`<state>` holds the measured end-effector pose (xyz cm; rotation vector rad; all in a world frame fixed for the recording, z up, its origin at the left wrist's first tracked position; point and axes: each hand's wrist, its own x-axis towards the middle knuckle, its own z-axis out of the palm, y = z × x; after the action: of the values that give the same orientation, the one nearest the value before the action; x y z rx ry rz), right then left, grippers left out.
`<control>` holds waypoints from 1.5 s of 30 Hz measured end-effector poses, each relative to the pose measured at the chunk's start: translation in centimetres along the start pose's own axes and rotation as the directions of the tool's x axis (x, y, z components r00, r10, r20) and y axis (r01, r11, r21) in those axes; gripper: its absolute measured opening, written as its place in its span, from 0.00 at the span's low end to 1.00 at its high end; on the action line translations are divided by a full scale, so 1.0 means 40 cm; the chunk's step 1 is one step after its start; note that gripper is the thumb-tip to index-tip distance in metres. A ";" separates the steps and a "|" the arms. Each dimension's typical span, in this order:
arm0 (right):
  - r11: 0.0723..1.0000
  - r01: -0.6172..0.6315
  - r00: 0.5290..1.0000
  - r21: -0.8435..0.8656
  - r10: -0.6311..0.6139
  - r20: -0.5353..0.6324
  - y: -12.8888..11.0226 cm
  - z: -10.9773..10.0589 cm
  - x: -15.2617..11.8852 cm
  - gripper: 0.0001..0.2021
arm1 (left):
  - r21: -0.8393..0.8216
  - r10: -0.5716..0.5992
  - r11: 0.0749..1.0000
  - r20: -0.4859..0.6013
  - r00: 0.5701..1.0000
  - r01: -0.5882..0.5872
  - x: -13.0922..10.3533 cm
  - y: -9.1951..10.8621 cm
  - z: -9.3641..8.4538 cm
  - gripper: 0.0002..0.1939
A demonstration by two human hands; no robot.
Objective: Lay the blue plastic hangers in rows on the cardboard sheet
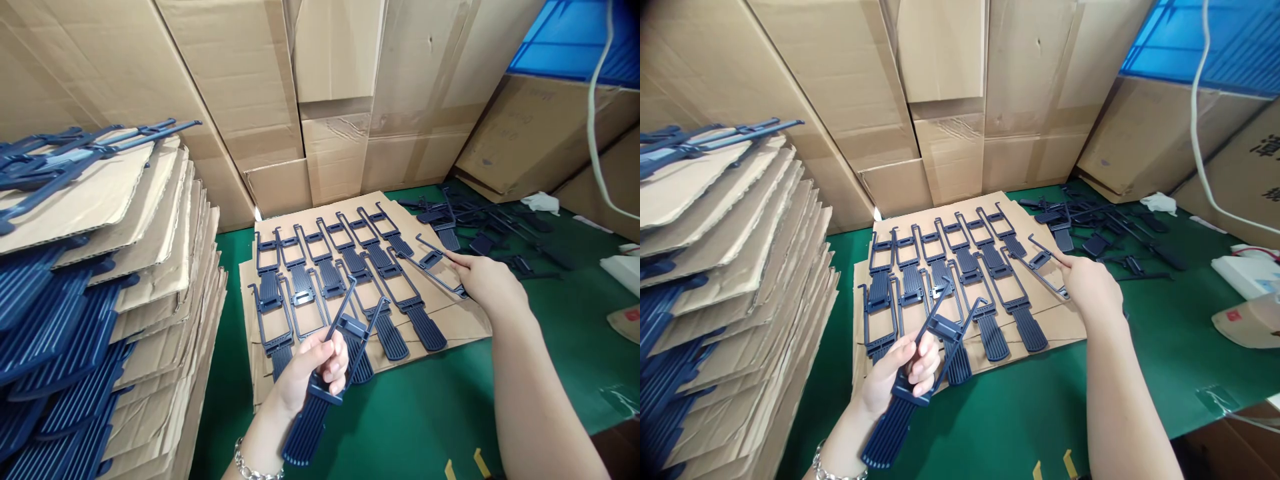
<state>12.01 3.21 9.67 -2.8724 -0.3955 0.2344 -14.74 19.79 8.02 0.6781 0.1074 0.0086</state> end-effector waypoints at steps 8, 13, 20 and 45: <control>1.000 0.010 0.999 0.026 -0.011 0.043 -0.002 0.039 0.020 0.21 | -0.023 -0.004 1.000 0.005 1.000 0.004 -0.001 -0.002 0.001 0.12; 0.998 0.050 0.996 -0.035 -0.047 0.072 0.000 0.064 0.035 0.24 | -0.024 -0.001 1.000 -0.012 1.000 0.001 0.001 -0.001 0.005 0.12; 0.997 0.009 0.995 -0.073 -0.002 0.099 -0.004 0.067 0.036 0.24 | -0.061 0.043 0.997 -0.074 0.996 -0.048 0.004 -0.002 0.005 0.10; 0.697 0.465 0.759 0.546 -0.631 0.158 -0.153 0.032 -0.144 0.23 | -0.134 0.197 0.961 -0.275 0.941 -0.241 0.002 -0.004 0.030 0.13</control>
<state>4.77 7.56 10.68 -2.0891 -1.0879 0.6135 -14.55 18.93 8.84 0.5159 0.2794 0.3200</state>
